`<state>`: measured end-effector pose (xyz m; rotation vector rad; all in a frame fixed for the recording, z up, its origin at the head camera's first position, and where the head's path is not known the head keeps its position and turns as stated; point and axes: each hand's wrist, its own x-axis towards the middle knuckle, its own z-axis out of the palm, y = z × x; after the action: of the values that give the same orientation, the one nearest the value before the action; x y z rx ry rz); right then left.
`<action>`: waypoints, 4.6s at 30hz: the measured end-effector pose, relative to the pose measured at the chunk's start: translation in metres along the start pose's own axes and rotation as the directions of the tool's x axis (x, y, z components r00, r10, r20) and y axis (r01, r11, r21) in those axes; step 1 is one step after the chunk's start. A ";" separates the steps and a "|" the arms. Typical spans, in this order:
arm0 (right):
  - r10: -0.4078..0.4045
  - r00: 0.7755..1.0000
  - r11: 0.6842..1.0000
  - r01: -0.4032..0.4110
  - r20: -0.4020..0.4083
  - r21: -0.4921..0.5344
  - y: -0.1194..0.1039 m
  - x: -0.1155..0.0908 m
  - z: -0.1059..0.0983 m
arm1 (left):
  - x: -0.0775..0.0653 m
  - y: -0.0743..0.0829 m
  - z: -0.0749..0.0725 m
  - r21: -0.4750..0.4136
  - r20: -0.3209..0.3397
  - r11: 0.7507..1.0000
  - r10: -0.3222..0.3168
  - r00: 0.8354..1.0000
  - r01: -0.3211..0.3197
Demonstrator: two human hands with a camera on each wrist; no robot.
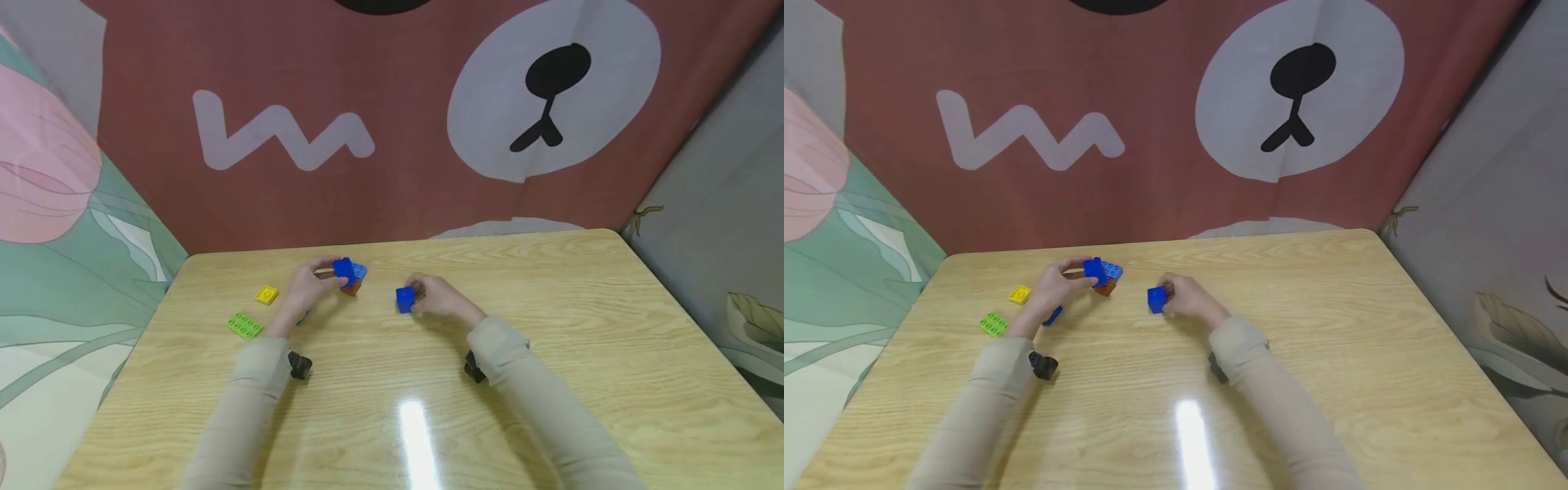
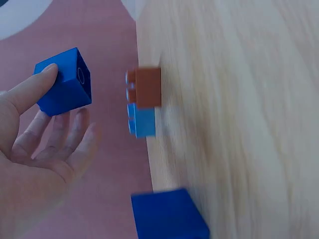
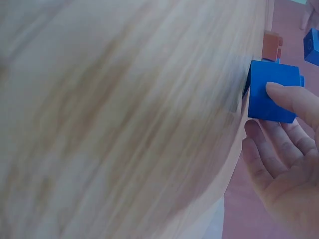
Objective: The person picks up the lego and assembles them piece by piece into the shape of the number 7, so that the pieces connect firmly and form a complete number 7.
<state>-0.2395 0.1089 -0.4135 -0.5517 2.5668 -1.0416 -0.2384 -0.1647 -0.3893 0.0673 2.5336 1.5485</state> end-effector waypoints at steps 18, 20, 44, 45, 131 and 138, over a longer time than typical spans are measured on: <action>0.031 0.999 0.998 -0.029 -0.031 0.056 0.010 -0.001 -0.006 | 0.007 0.015 0.052 -0.052 0.068 0.996 0.072 0.995 -0.069; 0.021 0.999 0.995 -0.017 -0.039 0.096 0.009 -0.002 -0.008 | 0.008 0.015 0.057 -0.063 0.072 0.996 0.069 0.995 -0.065; -0.094 0.978 0.956 0.141 -0.186 0.258 0.006 -0.011 -0.022 | 0.007 0.028 0.092 -0.087 0.064 0.985 0.152 0.986 -0.146; -0.097 0.978 0.956 0.142 -0.183 0.255 0.007 -0.011 -0.022 | 0.006 0.028 0.093 -0.085 0.068 0.986 0.152 0.986 -0.146; -0.116 0.983 0.963 0.146 -0.142 0.225 0.011 -0.009 -0.020 | 0.009 0.028 0.096 -0.076 0.169 0.991 0.121 0.978 -0.110; -0.110 0.985 0.973 0.133 -0.130 0.189 0.010 -0.008 -0.021 | 0.007 0.032 0.085 -0.023 0.179 0.994 0.111 0.978 -0.108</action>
<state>-0.2435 0.1319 -0.4050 -0.6180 2.5156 -1.3925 -0.2321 -0.0742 -0.3995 0.3352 2.4147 1.5222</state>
